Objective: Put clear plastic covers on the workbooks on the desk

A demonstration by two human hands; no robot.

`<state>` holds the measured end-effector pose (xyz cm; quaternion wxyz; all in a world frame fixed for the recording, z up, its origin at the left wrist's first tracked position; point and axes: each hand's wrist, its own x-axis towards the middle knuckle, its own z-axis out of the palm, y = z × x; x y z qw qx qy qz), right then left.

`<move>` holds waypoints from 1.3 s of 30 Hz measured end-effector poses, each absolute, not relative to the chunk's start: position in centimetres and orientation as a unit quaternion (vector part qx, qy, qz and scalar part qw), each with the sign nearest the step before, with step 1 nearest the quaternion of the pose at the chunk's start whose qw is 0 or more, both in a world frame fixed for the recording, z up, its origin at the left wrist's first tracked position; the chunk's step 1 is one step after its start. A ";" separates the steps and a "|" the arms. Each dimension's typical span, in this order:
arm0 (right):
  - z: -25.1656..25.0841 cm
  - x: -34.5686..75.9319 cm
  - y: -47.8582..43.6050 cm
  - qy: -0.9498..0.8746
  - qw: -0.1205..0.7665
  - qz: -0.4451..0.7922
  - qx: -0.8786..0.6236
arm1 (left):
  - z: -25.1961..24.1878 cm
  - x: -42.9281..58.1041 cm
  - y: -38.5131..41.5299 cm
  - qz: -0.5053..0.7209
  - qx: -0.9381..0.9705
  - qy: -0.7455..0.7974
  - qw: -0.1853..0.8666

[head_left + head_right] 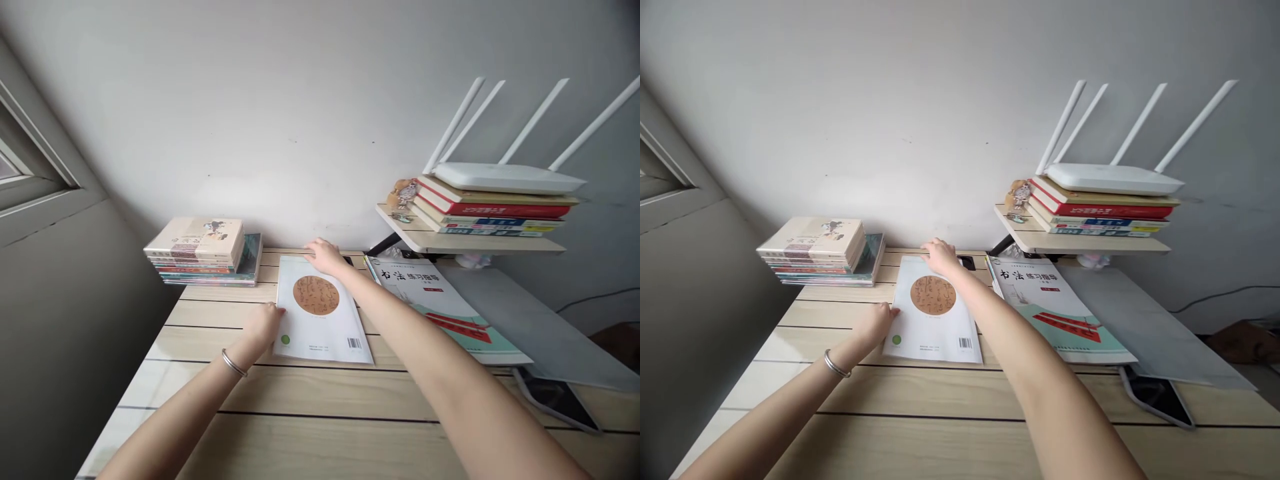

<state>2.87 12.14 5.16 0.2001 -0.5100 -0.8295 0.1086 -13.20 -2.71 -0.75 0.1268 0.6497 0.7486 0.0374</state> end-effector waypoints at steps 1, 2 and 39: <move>4.5 3.3 10.8 -0.838 0.204 0.110 -0.495 | -0.8 -13.2 -2.9 0.041 0.653 0.748 0.111; 3.8 3.8 9.3 -0.843 0.209 0.111 -0.484 | -0.8 -13.1 -3.2 0.046 0.657 0.746 0.097; -4.1 14.7 0.7 -0.751 0.264 0.189 -0.575 | -0.5 -17.4 -2.6 0.260 0.625 0.687 0.263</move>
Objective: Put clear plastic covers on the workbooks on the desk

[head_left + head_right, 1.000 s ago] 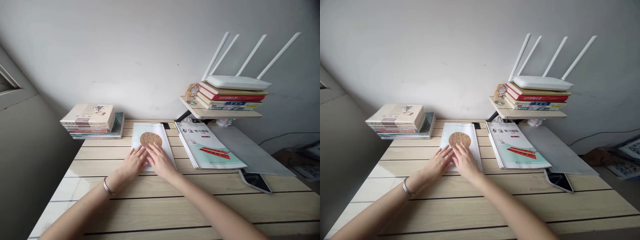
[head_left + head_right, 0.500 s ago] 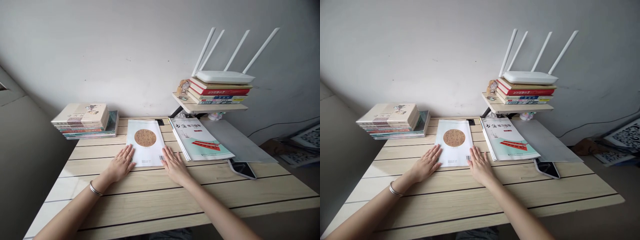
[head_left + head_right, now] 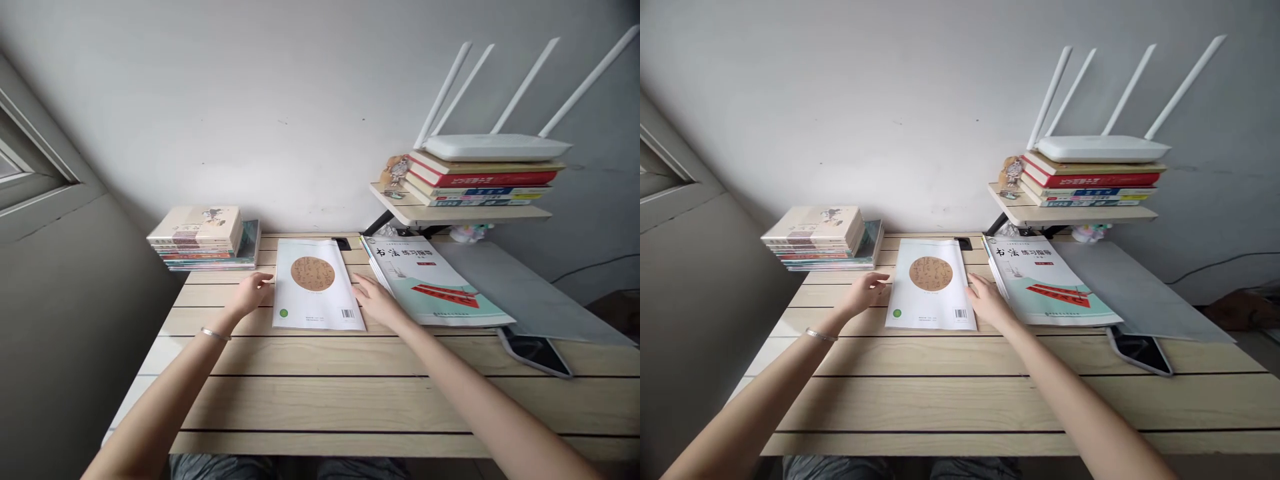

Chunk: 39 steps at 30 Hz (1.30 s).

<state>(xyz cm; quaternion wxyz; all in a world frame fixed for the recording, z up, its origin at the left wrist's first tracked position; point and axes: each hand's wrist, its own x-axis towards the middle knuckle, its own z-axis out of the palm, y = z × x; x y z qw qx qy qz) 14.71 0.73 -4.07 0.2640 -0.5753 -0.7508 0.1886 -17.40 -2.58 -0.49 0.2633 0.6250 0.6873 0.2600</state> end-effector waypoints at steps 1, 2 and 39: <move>-3.9 14.1 1.4 -0.747 0.256 0.188 -0.584 | -0.5 -16.9 -2.0 0.254 0.616 0.696 0.267; -3.8 13.4 2.0 -0.740 0.247 0.187 -0.596 | -0.5 -16.5 -1.5 0.251 0.607 0.704 0.269; -2.2 11.7 4.1 -0.481 0.281 0.568 -0.606 | -4.2 -13.5 -2.8 0.158 0.740 0.653 -0.028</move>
